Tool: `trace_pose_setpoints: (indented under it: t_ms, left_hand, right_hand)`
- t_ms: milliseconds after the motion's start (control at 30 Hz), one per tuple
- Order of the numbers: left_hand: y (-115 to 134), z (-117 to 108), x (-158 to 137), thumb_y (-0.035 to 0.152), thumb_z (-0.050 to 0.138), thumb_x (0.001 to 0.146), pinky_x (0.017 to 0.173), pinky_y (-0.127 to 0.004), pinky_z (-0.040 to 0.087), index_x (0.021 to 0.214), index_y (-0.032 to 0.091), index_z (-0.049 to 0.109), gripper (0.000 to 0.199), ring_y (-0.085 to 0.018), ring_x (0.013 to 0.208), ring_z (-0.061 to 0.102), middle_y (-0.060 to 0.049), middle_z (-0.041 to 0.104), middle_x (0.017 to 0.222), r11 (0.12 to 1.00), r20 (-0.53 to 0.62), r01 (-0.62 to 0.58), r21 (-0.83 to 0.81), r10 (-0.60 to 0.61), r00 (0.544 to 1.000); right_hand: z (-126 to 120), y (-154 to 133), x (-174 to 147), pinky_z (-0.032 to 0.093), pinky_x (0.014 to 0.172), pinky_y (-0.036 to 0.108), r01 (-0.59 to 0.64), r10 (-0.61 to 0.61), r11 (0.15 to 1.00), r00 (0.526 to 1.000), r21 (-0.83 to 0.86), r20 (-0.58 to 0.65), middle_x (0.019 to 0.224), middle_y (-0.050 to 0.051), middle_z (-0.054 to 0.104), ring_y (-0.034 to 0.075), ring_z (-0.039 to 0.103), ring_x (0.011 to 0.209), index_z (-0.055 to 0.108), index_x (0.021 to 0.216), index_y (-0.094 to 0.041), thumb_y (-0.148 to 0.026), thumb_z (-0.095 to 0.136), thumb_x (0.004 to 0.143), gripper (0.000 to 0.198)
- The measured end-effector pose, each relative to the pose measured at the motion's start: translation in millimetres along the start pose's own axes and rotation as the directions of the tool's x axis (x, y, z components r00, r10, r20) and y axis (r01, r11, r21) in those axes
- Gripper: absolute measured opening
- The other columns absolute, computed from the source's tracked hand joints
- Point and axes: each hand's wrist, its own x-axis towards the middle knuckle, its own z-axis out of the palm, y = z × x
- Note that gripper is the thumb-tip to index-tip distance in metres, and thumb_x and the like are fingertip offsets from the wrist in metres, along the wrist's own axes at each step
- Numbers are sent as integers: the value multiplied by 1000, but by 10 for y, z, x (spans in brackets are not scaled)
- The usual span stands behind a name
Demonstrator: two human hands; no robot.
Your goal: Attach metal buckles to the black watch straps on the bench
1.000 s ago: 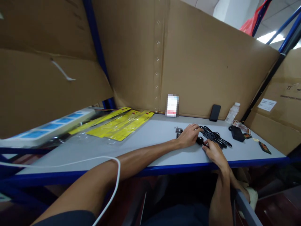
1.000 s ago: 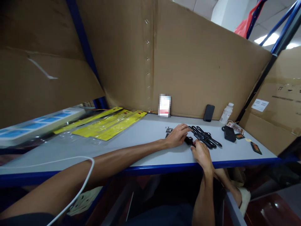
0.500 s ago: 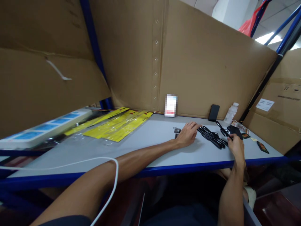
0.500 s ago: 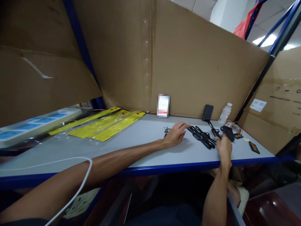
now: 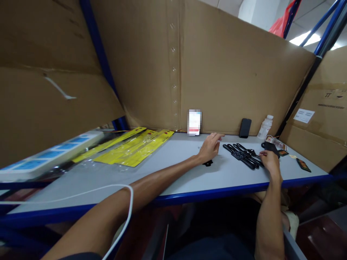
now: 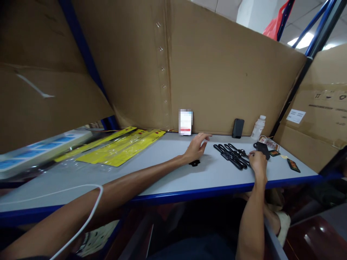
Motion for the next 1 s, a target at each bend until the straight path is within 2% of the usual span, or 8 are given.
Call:
trace_pose_setpoints:
  t_ms: [167, 267, 333, 400, 533, 667, 800, 1000]
  left_hand:
    - [-162, -236, 204, 4, 46, 85, 88, -35, 51, 105, 18, 66, 31, -22, 98, 63, -8, 70, 103, 998, 9, 66, 0, -66, 998]
    - [-291, -416, 262, 8, 50, 86, 78, -31, 50, 94, 16, 70, 23, -20, 85, 64, -7, 72, 92, 986, 170, 148, 72, -158, 973]
    - [-392, -532, 237, 9, 53, 84, 73, -28, 49, 96, 16, 73, 24, -18, 79, 64, -5, 73, 87, 975, 323, 189, 115, -216, 921]
    - [-486, -623, 169, 9, 55, 81, 70, -26, 48, 98, 15, 75, 27, -18, 77, 64, -4, 73, 84, 966, 392, 215, 144, -255, 884]
    - [-597, -677, 11, 13, 58, 81, 73, -28, 50, 97, 15, 77, 25, -20, 80, 66, -7, 74, 88, 968, 399, 186, 172, -241, 885]
    - [-629, -619, -67, 20, 59, 88, 82, -31, 52, 106, 16, 77, 26, -20, 88, 66, -10, 73, 101, 976, 466, 96, 194, -178, 867]
    - [-666, -611, -95, 16, 59, 83, 91, -33, 52, 113, 18, 76, 34, -21, 98, 66, -10, 73, 112, 984, 533, 59, 167, -141, 835]
    - [-713, -669, -82, 24, 68, 78, 89, -31, 50, 101, 20, 79, 25, -22, 94, 66, -9, 74, 104, 986, 613, 77, 151, -154, 775]
  right_hand:
    - [66, -197, -561, 49, 88, 36, 36, -5, 965, 993, 260, -119, 101, 12, 79, 26, 70, 95, 79, 102, -19, -35, 56, 90, 30]
    - [135, -419, -810, 47, 95, 40, 146, -110, 951, 984, 271, -142, 110, 12, 76, 26, 65, 97, 78, 106, -18, -31, 53, 92, 32]
    - [164, -542, -897, 45, 97, 41, 194, -167, 953, 977, 232, -134, 114, 14, 73, 28, 61, 103, 78, 109, -17, -27, 50, 93, 33]
    - [177, -618, -939, 44, 98, 42, 203, -182, 960, 976, 192, -121, 117, 15, 70, 29, 58, 106, 78, 110, -17, -23, 48, 93, 34]
    - [168, -660, -968, 43, 97, 41, 180, -167, 974, 981, 139, -102, 115, 14, 69, 29, 55, 108, 77, 112, -15, -17, 47, 93, 36]
    - [142, -668, -984, 43, 94, 39, 180, -168, 974, 982, 142, -88, 108, 12, 69, 28, 56, 105, 79, 108, -18, -15, 45, 93, 37]
    - [128, -665, -987, 43, 96, 37, 199, -190, 966, 979, 167, -67, 107, 11, 68, 27, 57, 106, 78, 109, -20, -15, 45, 93, 36]
    - [143, -635, -972, 43, 95, 37, 190, -183, 969, 981, 158, -58, 109, 11, 68, 27, 58, 109, 76, 111, -20, -18, 46, 94, 34]
